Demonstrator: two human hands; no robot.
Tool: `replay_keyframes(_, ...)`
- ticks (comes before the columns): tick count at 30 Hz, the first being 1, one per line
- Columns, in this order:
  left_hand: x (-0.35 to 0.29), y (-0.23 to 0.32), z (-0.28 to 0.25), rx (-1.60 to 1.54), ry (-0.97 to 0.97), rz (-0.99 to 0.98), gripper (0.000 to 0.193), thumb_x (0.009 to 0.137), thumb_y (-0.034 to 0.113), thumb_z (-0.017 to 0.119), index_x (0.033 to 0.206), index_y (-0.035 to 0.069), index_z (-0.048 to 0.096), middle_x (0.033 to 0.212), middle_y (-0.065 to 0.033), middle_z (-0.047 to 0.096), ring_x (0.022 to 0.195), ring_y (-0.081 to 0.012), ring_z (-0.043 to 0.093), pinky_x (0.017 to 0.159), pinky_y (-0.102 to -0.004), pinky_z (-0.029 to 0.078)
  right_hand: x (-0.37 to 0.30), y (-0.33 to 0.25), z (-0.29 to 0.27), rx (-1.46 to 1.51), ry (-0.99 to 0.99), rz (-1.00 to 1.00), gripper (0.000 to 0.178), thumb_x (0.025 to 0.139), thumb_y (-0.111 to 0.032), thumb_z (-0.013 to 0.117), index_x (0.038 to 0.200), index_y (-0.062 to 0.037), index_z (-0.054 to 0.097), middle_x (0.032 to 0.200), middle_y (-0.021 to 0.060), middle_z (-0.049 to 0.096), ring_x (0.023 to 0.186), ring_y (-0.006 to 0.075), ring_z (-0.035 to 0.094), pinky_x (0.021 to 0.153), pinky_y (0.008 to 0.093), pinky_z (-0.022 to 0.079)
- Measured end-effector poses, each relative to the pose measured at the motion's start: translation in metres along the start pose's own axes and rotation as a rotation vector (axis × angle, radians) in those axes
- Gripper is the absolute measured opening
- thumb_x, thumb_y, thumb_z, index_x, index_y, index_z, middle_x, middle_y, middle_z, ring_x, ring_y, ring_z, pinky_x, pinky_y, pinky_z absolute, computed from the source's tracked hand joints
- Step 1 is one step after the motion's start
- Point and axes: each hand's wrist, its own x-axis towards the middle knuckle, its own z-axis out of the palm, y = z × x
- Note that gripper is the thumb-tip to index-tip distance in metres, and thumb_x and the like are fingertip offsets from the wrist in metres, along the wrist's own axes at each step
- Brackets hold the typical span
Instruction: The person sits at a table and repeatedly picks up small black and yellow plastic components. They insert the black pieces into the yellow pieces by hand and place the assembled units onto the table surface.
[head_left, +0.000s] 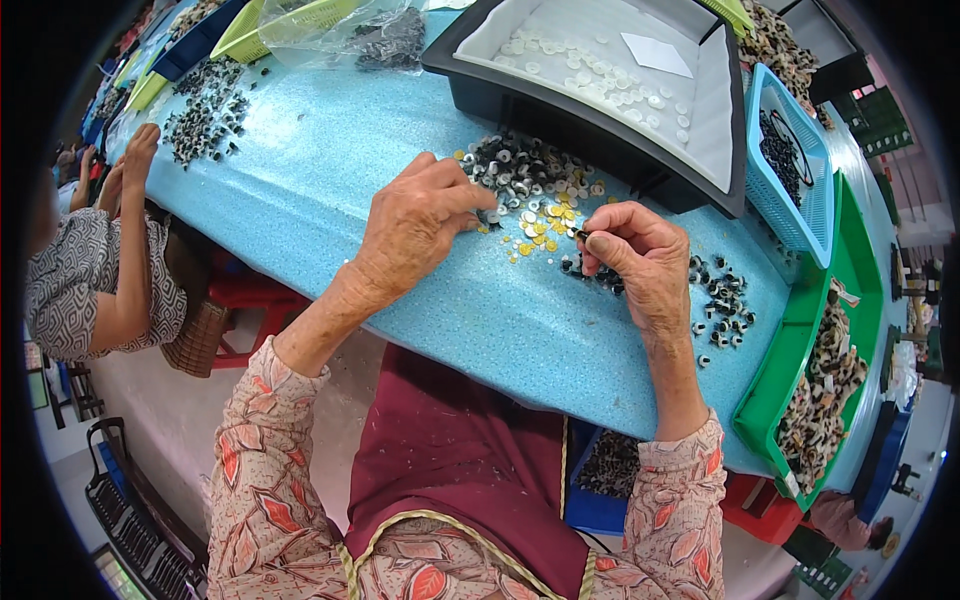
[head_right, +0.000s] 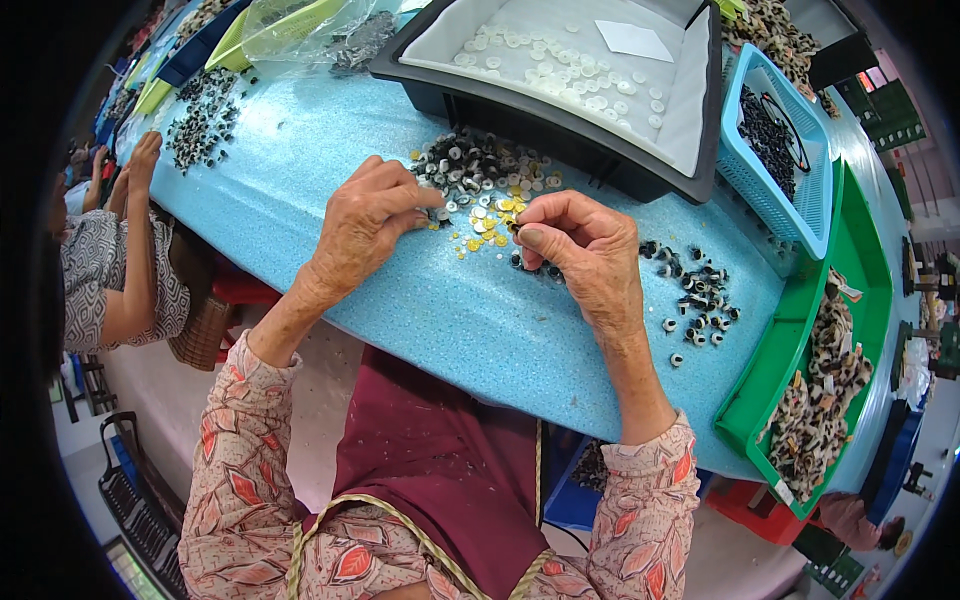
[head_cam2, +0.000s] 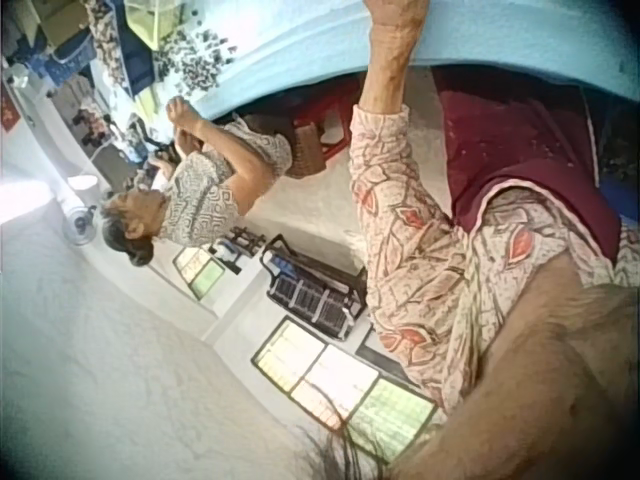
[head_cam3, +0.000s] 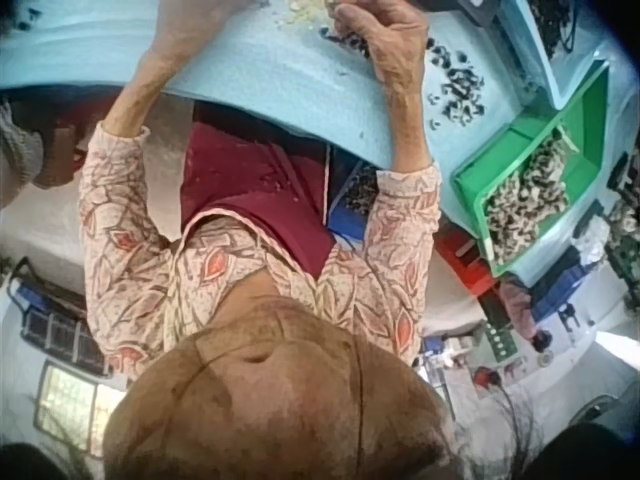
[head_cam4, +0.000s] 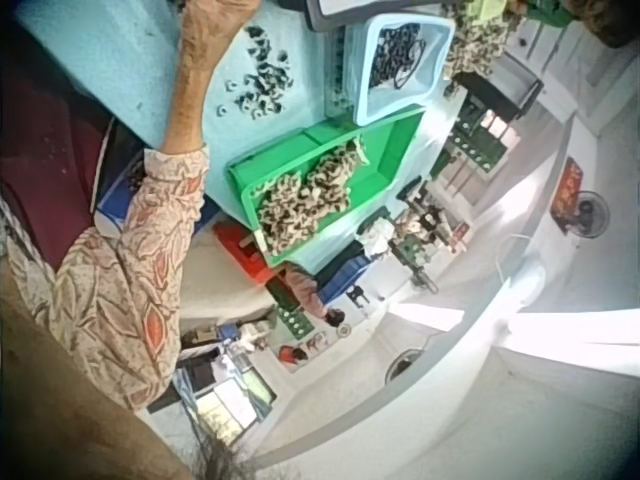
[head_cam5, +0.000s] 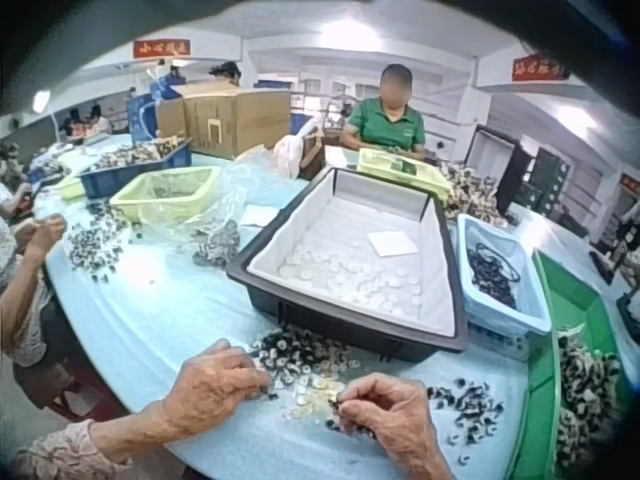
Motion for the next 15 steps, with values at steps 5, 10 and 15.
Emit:
replay_keyframes(5, 0.003, 0.002, 0.002, -0.281, 0.064, -0.09, 0.013, 0.072, 0.002, 0.071, 0.082, 0.005, 0.066, 0.08, -0.0036, 0.061, 0.077, -0.0161, 0.057, 0.068, -0.0305, 0.047, 0.0, -0.004, 0.002, 0.007, -0.004, 0.007, 0.01, 0.081, -0.002, 0.07, 0.09, 0.0012, 0.066, 0.074, 0.0055, 0.066, 0.064, 0.0085, 0.06, 0.06, 0.0203, 0.05)
replay_keyframes(10, 0.015, 0.024, 0.016, -1.019, -0.004, -0.407, 0.005, 0.082, 0.002, 0.067, 0.082, 0.001, 0.062, 0.089, -0.0076, 0.065, 0.079, -0.0115, 0.061, 0.069, -0.0253, 0.051, -0.004, -0.005, 0.009, 0.022, -0.005, -0.017, 0.012, 0.081, -0.001, 0.07, 0.091, 0.0017, 0.065, 0.077, 0.0054, 0.066, 0.067, 0.0086, 0.061, 0.061, 0.0204, 0.052)
replay_keyframes(15, 0.017, 0.034, 0.027, -1.182, -0.043, -0.458, 0.009, 0.08, 0.004, 0.07, 0.082, -0.001, 0.063, 0.082, -0.0108, 0.067, 0.071, -0.0135, 0.063, 0.063, -0.0255, 0.052, -0.004, -0.005, 0.008, -0.008, -0.044, -0.033, 0.014, 0.082, -0.002, 0.069, 0.095, 0.0013, 0.064, 0.079, 0.0047, 0.066, 0.07, 0.0088, 0.062, 0.062, 0.0213, 0.051)
